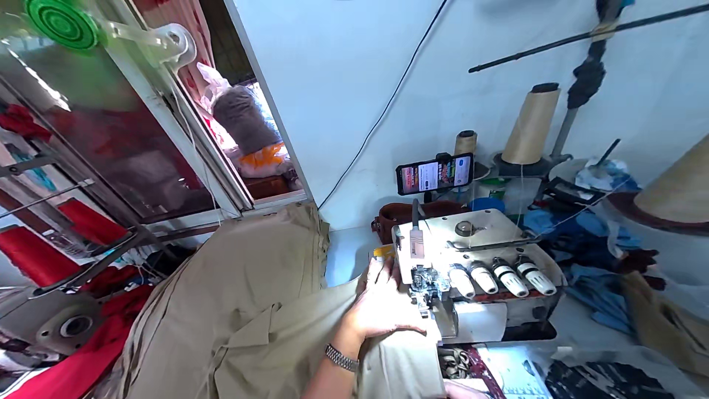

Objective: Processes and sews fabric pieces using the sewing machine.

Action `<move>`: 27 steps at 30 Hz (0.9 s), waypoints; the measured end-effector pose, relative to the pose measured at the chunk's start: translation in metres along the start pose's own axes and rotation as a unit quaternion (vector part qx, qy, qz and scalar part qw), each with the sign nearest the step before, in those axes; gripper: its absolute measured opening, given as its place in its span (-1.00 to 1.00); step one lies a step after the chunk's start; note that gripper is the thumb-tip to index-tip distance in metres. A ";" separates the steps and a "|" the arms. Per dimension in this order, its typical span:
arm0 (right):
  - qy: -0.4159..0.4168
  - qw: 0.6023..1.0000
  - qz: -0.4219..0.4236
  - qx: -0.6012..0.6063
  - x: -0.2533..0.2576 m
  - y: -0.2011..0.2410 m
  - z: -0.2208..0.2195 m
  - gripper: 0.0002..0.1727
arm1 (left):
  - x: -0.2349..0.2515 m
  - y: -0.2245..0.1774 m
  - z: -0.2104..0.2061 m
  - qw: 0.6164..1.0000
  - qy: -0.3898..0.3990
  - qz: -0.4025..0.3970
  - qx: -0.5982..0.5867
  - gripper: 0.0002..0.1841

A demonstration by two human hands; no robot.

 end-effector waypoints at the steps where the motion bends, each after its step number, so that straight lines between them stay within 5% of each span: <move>1: 0.007 1.000 0.004 -0.004 0.000 -0.003 0.000 -0.78 | -0.001 0.001 0.000 1.000 -0.011 -0.003 -0.010 0.33; 3: 0.004 1.000 0.003 -0.015 -0.001 -0.005 0.000 -0.77 | -0.007 0.003 0.005 0.996 -0.081 -0.011 -0.047 0.17; 5: -0.010 1.000 0.005 -0.026 -0.003 -0.004 0.001 -0.78 | -0.026 -0.002 0.016 0.971 -0.231 -0.041 -0.053 -0.20; 7: -0.018 0.999 0.002 -0.029 -0.003 -0.003 0.001 -0.79 | -0.061 -0.023 0.019 0.909 -0.394 -0.131 0.042 -0.60; 9: -0.022 0.999 -0.001 -0.028 -0.004 -0.001 0.002 -0.79 | -0.097 -0.045 0.003 0.866 -0.455 -0.186 0.092 -0.77; 15: -0.034 0.999 -0.010 -0.037 -0.005 -0.001 0.002 -0.78 | -0.131 -0.039 -0.065 0.834 -0.498 -0.162 0.172 -0.60; 27: -0.067 0.994 0.045 -0.078 -0.006 -0.004 0.001 -0.76 | -0.130 -0.033 -0.070 0.833 -0.503 -0.169 0.157 -0.58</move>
Point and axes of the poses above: each hand's wrist, its own x-axis towards the middle knuckle, its own z-axis out of the back of the hand, y = z × x, the point moved 9 cm from there along x, towards the middle knuckle, and after that the axes turned 11 degrees about -y, right-handed, at the moved point
